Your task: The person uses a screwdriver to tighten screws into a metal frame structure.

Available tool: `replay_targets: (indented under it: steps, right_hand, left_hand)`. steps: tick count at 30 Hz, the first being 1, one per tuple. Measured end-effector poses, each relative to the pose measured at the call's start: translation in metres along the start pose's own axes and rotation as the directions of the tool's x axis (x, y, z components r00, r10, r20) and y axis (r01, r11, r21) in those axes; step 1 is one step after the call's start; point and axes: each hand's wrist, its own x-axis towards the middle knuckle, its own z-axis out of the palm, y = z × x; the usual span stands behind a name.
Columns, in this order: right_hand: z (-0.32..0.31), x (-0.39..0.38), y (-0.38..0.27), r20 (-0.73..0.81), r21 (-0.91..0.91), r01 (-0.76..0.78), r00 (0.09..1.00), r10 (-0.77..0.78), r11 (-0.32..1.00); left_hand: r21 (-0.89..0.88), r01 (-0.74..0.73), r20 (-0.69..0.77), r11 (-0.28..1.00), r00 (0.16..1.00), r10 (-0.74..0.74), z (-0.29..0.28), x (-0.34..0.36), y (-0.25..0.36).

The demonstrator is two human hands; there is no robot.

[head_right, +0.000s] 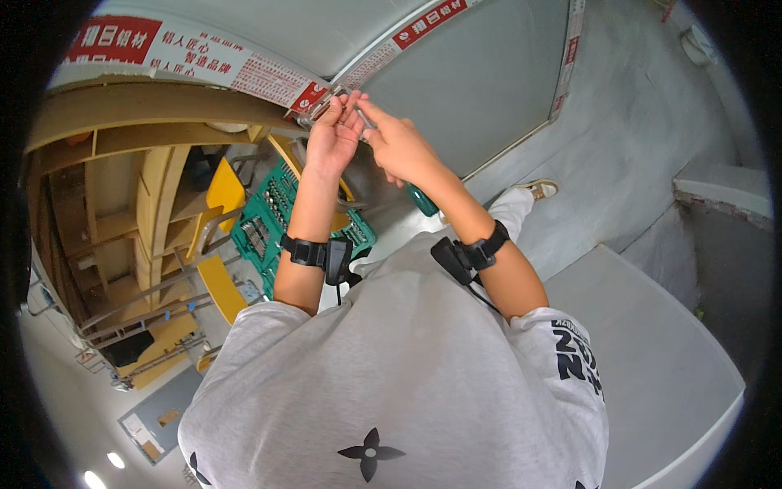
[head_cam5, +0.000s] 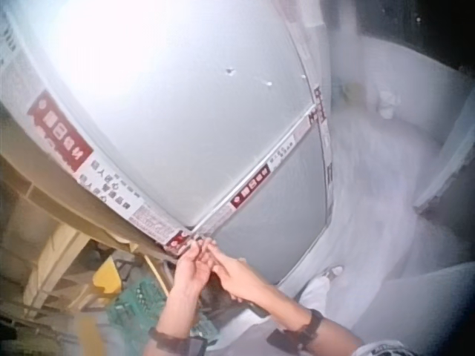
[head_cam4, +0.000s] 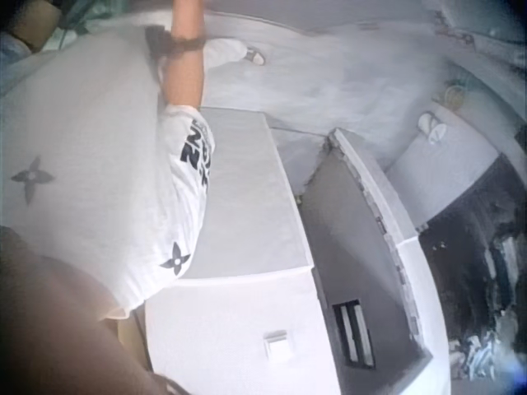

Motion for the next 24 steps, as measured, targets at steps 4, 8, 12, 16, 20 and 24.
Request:
replay_targets:
  steps: [4,8,12,16,20,24]
  right_hand:
    - [0.006,-0.004,-0.011,0.016,0.038,-0.055,0.998,0.055,0.998]
    - [0.016,0.008,-0.013,0.17,0.119,-0.178,0.973,0.156,0.977]
    - [0.016,0.033,-0.021,0.2,0.138,-0.205,0.964,0.175,0.969]
    - [0.039,0.036,-0.02,0.214,0.182,-0.206,0.963,0.166,0.961]
    - [0.044,0.047,-0.012,0.228,0.201,-0.194,0.963,0.147,0.96]
    - [0.044,0.051,-0.008,0.249,0.244,-0.185,0.961,0.122,0.952]
  left_hand:
    - [-0.158,0.083,0.048,0.984,0.996,-0.076,-0.006,-0.013,0.002]
    - [-0.24,0.136,0.079,0.961,0.99,-0.12,-0.019,-0.015,0.006]
    - [-0.111,0.089,0.063,0.99,0.995,-0.082,-0.014,-0.001,-0.001]
    - [-0.116,0.136,0.107,0.984,0.987,-0.124,-0.026,-0.024,0.014]
    - [-0.023,0.114,0.128,0.993,0.986,-0.11,-0.042,-0.022,0.013]
    - [-0.016,0.079,-0.009,0.997,0.997,-0.079,-0.03,-0.029,0.012]
